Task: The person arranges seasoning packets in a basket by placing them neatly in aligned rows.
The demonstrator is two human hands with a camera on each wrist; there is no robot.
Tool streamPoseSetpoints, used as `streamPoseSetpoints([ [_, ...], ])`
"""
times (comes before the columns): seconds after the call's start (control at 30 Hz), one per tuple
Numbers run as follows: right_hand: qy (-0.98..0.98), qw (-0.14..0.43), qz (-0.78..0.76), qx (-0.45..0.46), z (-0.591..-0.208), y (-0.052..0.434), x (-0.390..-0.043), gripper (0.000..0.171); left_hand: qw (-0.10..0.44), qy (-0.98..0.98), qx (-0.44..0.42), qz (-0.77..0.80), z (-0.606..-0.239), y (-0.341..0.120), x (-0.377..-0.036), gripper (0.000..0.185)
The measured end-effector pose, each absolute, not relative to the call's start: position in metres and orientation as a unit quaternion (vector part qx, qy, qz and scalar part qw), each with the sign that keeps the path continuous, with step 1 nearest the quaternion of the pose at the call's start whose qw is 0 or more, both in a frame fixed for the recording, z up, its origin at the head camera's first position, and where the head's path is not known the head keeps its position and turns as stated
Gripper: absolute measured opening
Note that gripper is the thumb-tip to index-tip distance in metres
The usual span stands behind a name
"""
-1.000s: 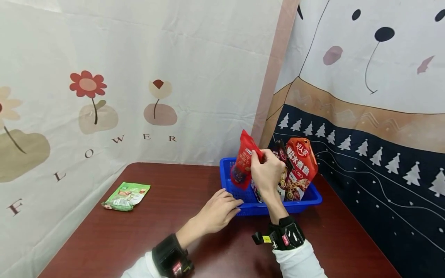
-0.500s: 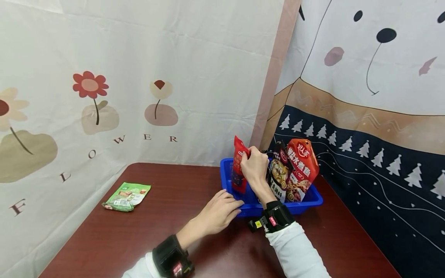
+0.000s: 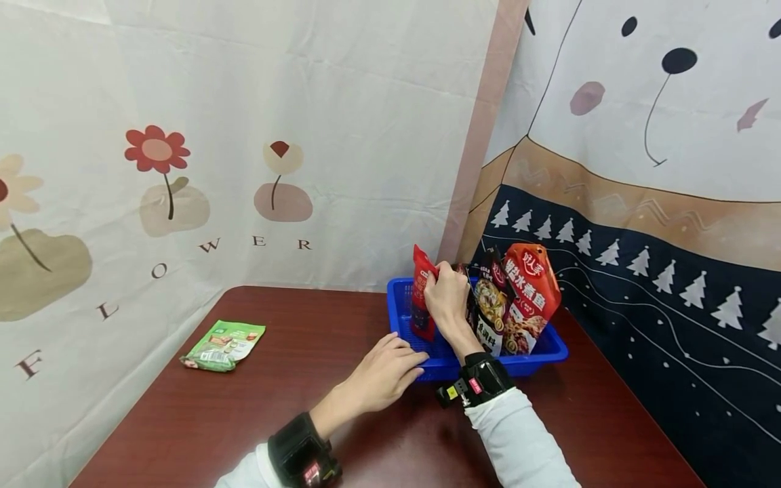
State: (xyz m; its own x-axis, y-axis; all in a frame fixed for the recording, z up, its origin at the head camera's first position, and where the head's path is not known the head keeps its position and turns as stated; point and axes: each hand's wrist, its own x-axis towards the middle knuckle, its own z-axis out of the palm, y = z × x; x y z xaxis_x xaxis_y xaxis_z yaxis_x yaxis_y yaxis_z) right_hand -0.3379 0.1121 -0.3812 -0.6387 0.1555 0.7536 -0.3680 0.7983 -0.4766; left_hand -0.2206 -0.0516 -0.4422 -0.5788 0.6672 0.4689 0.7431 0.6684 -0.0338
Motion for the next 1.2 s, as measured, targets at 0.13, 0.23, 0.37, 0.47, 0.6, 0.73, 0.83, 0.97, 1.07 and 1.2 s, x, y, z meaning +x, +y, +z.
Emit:
streamPoseSetpoints([
  [0.13,-0.852,0.42,0.307,0.066,-0.3829,0.1116,-0.3412,0.009,0.231,-0.882,-0.4,-0.089,-0.4417,-0.0518,-0.2202,0.031],
  [0.23,-0.852,0.421,0.304,0.064,-0.3834,0.1118,-0.3425,0.01,0.232,-0.881,-0.402,-0.091,-0.4416,-0.0519,-0.2205,0.03],
  [0.37,-0.855,0.421,0.298,0.058,-0.3835,0.1126,-0.3415,0.013,0.228,-0.882,-0.402,-0.09,-0.4412,-0.052,-0.2209,0.031],
  [0.47,-0.86,0.416,0.29,0.058,-0.3834,0.1133,-0.3401,0.015,0.226,-0.884,-0.401,-0.089,-0.4415,-0.052,-0.2211,0.031],
  [0.6,-0.865,0.409,0.285,0.063,-0.3836,0.1134,-0.3392,0.016,0.226,-0.882,-0.401,-0.094,-0.442,-0.0523,-0.2205,0.031],
  [0.73,-0.864,0.411,0.284,0.066,-0.3839,0.1133,-0.3401,0.015,0.226,-0.881,-0.404,-0.1,-0.4413,-0.0524,-0.2197,0.031],
  [0.83,-0.863,0.414,0.282,0.07,-0.3841,0.1135,-0.3413,0.014,0.226,-0.881,-0.404,-0.1,-0.4412,-0.0521,-0.22,0.031],
  [0.97,-0.859,0.421,0.28,0.072,-0.3845,0.1138,-0.342,0.014,0.227,-0.881,-0.403,-0.098,-0.4414,-0.0518,-0.2204,0.031],
  [1.07,-0.859,0.425,0.277,0.071,-0.3843,0.1132,-0.3415,0.015,0.228,-0.881,-0.403,-0.099,-0.4416,-0.0522,-0.2203,0.03],
  [1.2,-0.862,0.421,0.275,0.069,-0.3846,0.1116,-0.3407,0.022,0.23,-0.88,-0.404,-0.099,-0.4421,-0.0528,-0.2201,0.03],
])
